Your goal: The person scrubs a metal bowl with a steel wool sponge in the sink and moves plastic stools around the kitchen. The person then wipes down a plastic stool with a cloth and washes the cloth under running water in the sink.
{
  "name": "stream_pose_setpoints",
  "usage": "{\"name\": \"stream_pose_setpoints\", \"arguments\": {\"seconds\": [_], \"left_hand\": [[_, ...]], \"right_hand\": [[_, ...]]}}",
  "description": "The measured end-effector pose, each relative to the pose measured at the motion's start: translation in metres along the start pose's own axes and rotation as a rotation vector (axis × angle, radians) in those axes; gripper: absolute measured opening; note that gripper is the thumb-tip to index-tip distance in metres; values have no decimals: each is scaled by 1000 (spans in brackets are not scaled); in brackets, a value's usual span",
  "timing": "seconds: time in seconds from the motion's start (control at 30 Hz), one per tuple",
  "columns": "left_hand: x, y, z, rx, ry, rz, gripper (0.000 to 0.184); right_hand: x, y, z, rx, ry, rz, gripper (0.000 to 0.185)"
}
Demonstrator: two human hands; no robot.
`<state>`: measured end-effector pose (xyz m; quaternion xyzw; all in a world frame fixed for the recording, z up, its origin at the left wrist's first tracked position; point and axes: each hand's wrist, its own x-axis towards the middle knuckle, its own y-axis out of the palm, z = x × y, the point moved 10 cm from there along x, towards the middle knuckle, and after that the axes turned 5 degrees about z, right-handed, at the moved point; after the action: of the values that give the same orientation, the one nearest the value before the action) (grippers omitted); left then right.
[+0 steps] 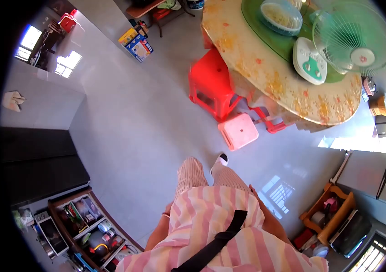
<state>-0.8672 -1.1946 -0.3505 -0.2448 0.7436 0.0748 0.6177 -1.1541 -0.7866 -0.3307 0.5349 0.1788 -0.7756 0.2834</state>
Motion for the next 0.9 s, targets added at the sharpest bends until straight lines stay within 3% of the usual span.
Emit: {"name": "stream_pose_setpoints", "arguments": {"seconds": [0.33,0.57,0.67,0.73,0.87,0.9], "left_hand": [[1,-39,-128,-25,-162,214,52],[14,-101,-238,12,-421,458,52],[20,-113,-275,30,-514,522,52],[29,-115,-298,51,-570,551,52],[53,-115,-337,79,-645,590,53],[59,-116,-344,86,-667,588,53]], "right_hand": [[-25,76,104,607,162,37,29],[-45,174,203,1003,364,87,35],[-41,186,237,825,578,84,37],[-19,194,187,710,617,203,35],[29,178,196,526,657,267,37],[59,158,232,594,387,254,36]]}}
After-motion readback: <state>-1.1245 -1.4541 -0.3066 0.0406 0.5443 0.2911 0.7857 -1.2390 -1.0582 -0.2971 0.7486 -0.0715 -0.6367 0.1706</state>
